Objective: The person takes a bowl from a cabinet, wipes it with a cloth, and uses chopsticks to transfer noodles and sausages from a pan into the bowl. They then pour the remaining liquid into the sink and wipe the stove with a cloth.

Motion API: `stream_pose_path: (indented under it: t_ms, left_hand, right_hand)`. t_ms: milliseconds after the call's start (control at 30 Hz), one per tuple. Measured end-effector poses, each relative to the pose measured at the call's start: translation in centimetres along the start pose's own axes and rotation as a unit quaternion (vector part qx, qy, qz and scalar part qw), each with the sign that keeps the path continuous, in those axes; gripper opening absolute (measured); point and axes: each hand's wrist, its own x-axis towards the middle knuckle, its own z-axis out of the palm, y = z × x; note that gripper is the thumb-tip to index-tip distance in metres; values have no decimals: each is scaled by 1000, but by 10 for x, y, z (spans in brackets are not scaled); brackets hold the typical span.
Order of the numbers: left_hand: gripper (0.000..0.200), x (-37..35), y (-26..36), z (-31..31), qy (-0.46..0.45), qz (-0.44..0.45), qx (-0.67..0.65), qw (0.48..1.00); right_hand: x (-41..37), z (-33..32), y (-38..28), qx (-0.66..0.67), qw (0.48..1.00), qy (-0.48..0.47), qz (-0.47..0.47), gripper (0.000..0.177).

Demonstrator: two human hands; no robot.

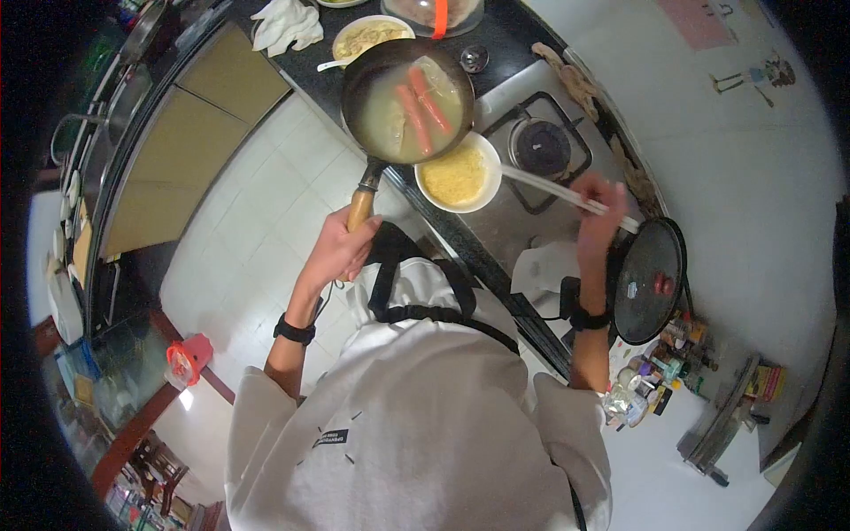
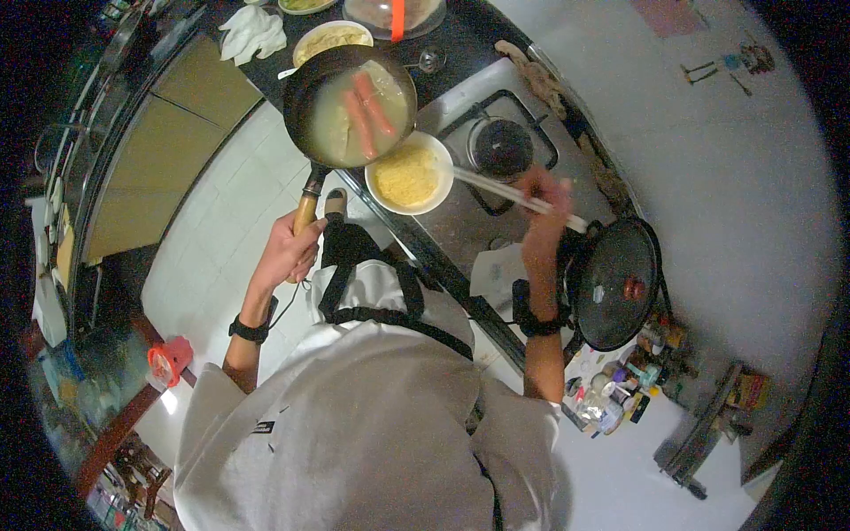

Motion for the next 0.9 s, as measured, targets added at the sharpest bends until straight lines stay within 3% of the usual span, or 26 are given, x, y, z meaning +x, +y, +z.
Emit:
stream_pose_path:
  t_ms: [67,200,333,433,500,533,633,700,833,900]
  left_hand:
    - [22,-2,1,1,-6,0,-7,1000]
    - [22,-4,-1,7,-13,-21,-10,1000]
    - [21,-4,-9,17,-18,-15,-36,999]
    - [21,-4,-12,25,-16,-19,-47,999]
    - [21,-3,-12,30,-14,-20,-40,999]
    - [21,-4,-13,31,-12,-22,-31,999]
    - [20,-4,-13,34,-11,-7,-17,1000]
    - [20,-4,-13,34,-8,-10,-17,1000]
    - [19,-3,-19,35,-3,-12,-17,1000]
    - [19,-3,-18,35,-3,-13,-17,1000]
  right_hand:
    - [3,-14,-15,122,983,-28,-134,49]
    - [0,3,-38,164,979,-82,-90,53]
    - [-1,60,-28,16,992,-65,-108,43]
    - [-9,89,-25,51,992,-72,-90,37]
    - [-9,99,-22,-59,980,-35,-188,45]
    - [-10,101,-22,-59,980,-36,-188,45]
    - [-13,105,-23,-82,980,15,-183,47]
    - [-13,107,-19,-19,994,66,-86,50]
    - [-5,99,5,69,994,77,-39,43]
    - [0,100,14,146,980,133,14,46]
